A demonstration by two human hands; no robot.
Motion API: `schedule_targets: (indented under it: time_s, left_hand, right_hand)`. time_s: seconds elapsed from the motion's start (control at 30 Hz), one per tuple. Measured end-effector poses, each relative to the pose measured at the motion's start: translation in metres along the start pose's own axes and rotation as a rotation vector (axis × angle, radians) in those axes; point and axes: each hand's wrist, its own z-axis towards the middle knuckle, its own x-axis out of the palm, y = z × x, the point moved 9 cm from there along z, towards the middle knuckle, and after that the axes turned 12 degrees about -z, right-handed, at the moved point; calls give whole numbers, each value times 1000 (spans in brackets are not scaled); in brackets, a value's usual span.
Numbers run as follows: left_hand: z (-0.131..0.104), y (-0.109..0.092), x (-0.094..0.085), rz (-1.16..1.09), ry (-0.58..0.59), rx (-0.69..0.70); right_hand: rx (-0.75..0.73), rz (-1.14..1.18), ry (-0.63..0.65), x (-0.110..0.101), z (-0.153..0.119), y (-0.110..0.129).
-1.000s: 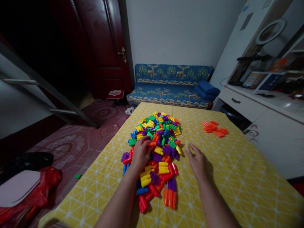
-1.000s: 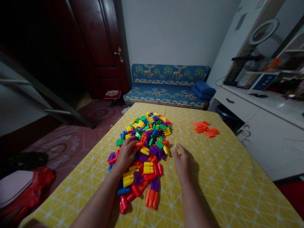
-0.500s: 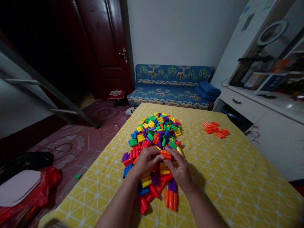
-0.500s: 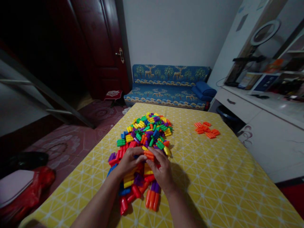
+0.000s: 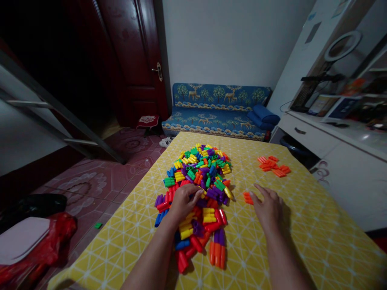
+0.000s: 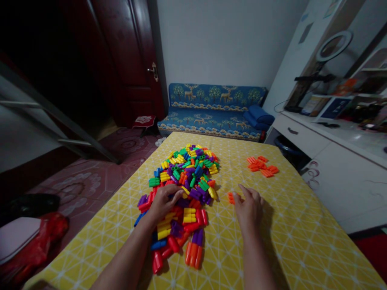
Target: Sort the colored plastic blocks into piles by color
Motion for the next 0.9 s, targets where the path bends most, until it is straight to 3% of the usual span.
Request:
schedule_targets:
  time_s: [0.07, 0.17, 0.2, 0.23, 0.37, 0.53, 0.63, 0.77, 0.9]
  left_hand:
    - [0, 1, 0, 12, -11, 1]
    - [0, 2, -1, 22, -20, 5]
    - [0, 2, -1, 22, -19, 6]
    - [0, 1, -1, 21, -19, 6]
    - [0, -6, -2, 5, -27, 41]
    - [-2, -4, 11, 112, 87, 28]
    - [-2, 5, 17, 180, 122, 19]
    - [1, 18, 8, 75, -11, 14]
    - [-1, 24, -15, -79, -255, -36]
  right_hand:
    - [29, 44, 78, 4, -3, 3]
    - [100, 221, 457, 41, -13, 6]
    - [106, 241, 501, 48, -14, 6]
    - [102, 223, 467, 49, -11, 4]
    - [33, -1, 118, 35, -3, 0]
    - [-229, -69, 172, 56, -26, 38]
    - [-301, -18, 144, 52, -36, 59]
    - [-257, 253, 9, 28, -32, 67]
    - [-267, 542, -156, 0, -36, 76]
